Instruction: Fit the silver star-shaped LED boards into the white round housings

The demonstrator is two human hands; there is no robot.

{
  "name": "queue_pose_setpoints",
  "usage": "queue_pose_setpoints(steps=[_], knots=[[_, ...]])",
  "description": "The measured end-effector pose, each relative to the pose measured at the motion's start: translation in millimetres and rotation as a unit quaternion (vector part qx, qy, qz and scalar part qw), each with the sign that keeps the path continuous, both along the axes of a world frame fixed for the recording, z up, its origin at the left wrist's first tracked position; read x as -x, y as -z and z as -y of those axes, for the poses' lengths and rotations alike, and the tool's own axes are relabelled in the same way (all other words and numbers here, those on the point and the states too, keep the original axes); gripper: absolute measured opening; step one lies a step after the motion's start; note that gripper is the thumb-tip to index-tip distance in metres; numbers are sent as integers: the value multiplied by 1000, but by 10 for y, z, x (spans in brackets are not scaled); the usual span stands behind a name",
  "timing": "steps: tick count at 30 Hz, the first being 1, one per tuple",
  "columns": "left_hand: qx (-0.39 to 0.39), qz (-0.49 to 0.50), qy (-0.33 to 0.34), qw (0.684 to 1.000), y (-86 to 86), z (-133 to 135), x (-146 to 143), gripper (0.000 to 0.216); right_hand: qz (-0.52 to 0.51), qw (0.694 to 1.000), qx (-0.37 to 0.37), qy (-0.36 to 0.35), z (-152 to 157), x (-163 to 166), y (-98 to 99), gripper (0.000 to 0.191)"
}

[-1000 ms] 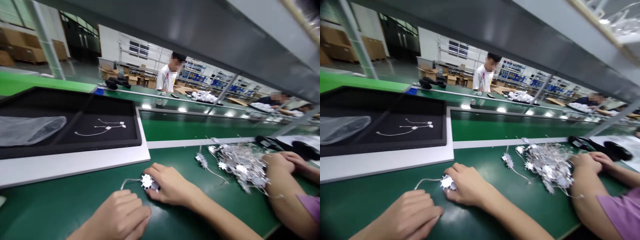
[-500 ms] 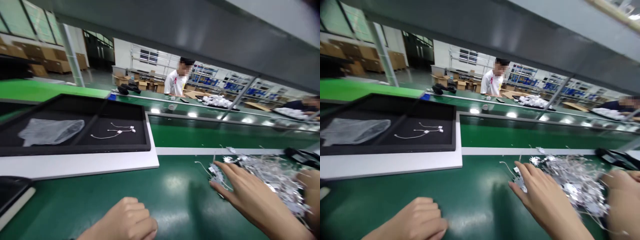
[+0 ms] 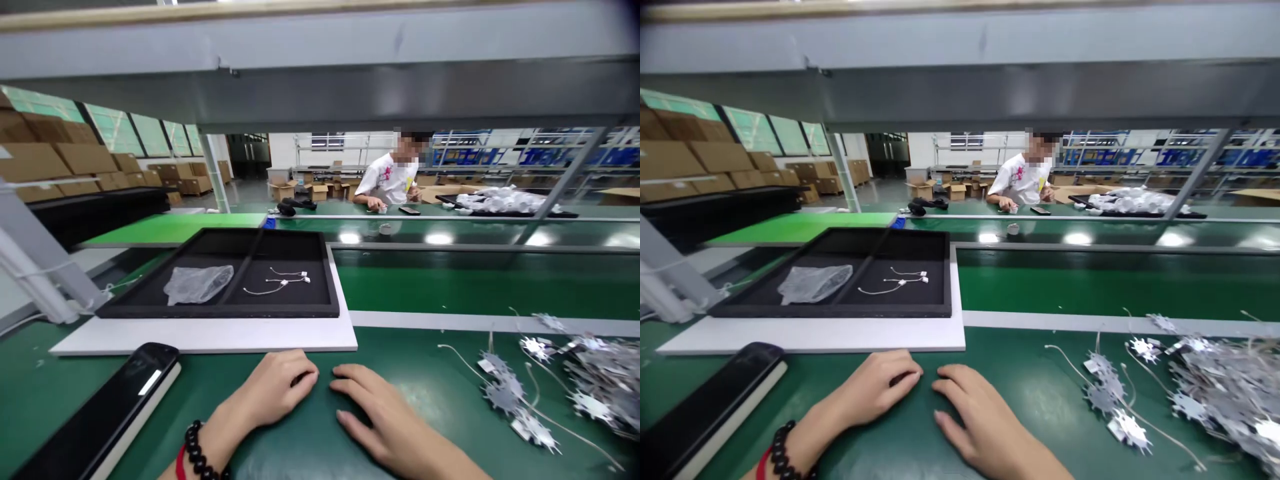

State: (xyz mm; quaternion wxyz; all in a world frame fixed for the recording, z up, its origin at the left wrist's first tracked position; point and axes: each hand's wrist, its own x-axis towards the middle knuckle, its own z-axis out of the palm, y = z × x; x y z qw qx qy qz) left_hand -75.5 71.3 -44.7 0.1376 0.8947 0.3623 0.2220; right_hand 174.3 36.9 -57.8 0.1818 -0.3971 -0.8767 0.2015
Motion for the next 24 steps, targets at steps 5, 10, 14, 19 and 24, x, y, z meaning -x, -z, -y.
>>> queue_pose_setpoints(steps=[5,10,14,19,24], knots=[[29,-17,-10,999,17,23,-28,12,0,1000,11,8,31,114,-11,43],[41,-21,-27,999,36,5,-36,12,-34,998,-45,-16,-113,281,47,43],[40,-40,-61,997,32,3,-57,13,-71,994,-82,-28,-221,434,104,28],[35,-74,-65,995,36,24,-83,15,-91,986,-134,-38,-231,480,164,26],[35,-79,-61,994,66,33,-91,12,-86,977,-188,-53,-272,459,236,29]])
